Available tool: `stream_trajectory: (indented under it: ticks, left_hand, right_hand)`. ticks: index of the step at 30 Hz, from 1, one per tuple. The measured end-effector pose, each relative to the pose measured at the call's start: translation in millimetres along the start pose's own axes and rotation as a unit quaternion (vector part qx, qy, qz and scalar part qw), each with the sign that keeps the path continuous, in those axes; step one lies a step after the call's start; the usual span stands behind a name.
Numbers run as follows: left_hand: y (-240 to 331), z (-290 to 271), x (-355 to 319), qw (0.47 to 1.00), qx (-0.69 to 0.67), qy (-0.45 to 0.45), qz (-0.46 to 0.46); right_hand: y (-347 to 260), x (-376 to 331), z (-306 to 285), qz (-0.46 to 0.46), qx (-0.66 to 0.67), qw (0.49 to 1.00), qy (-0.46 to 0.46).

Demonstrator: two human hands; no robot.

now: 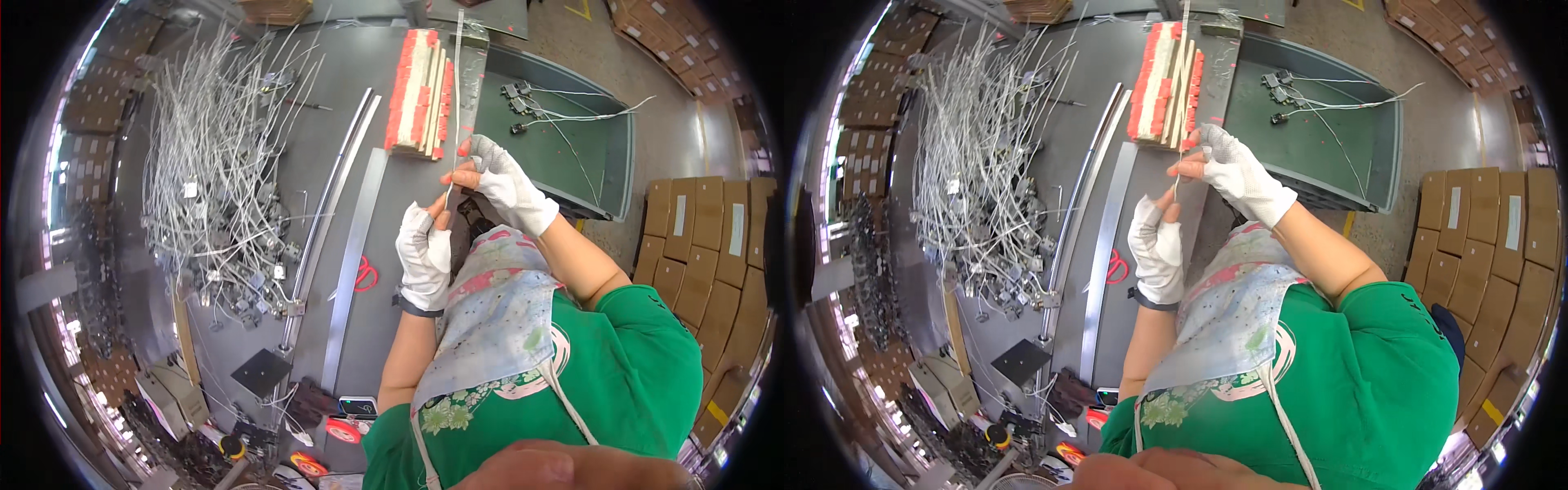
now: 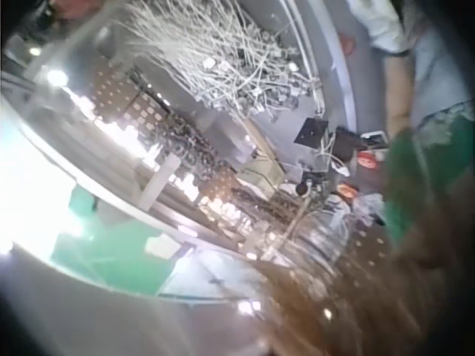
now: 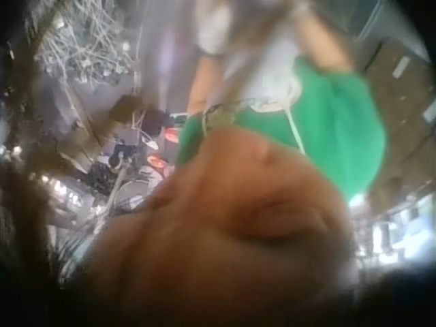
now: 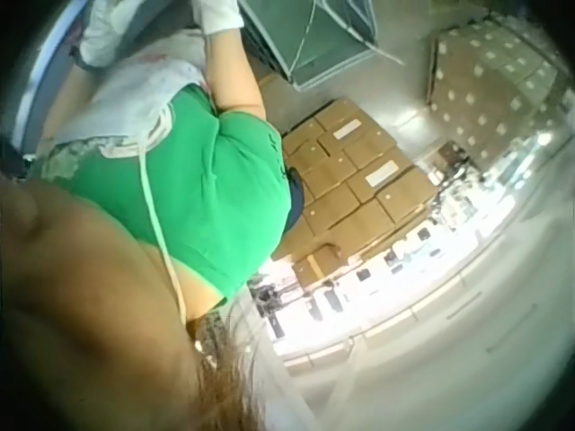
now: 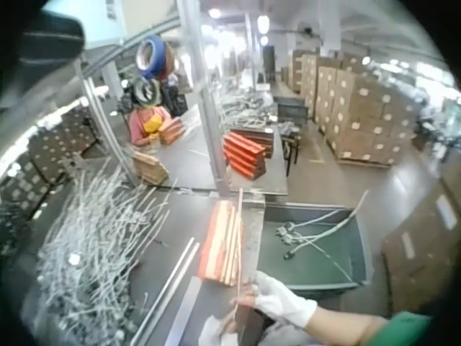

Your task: The person picks up a wire from a pile, slides a red plastic piece onto it, and places the finished wire into a bin, repeating the process for several wires.

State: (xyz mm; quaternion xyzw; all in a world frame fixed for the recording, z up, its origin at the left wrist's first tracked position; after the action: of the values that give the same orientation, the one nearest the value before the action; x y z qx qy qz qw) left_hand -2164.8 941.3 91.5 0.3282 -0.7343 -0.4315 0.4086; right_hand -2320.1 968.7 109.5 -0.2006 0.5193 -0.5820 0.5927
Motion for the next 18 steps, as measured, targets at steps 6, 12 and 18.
stream_trajectory:
  ticks: [6, 12, 18]
  left_hand:
    - [0, -34, -13, 0.998, 0.003, 0.041, 0.050]
    - [7, -38, -10, 0.976, 0.141, 0.041, 0.162]
    - [15, -38, 2, 0.967, 0.138, 0.004, 0.214]
  right_hand:
    - [15, -13, 33, -0.108, 0.039, 0.990, -0.079]
    - [18, -29, 52, -0.276, 0.013, 0.960, -0.042]
    - [15, -36, 48, -0.308, -0.089, 0.947, 0.025]
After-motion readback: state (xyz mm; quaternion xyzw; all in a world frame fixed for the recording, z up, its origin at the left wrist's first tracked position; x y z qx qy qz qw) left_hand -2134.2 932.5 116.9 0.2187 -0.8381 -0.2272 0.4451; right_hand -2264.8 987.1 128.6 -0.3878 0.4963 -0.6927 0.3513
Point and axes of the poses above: each hand's wrist, its own x-axis towards the middle knuckle, its own z-axis out of the palm, y = z × x, the point moved 2 cm from there along x, towards the middle knuckle, and after that the axes turned 5 degrees about z, right-handed, at the moved point
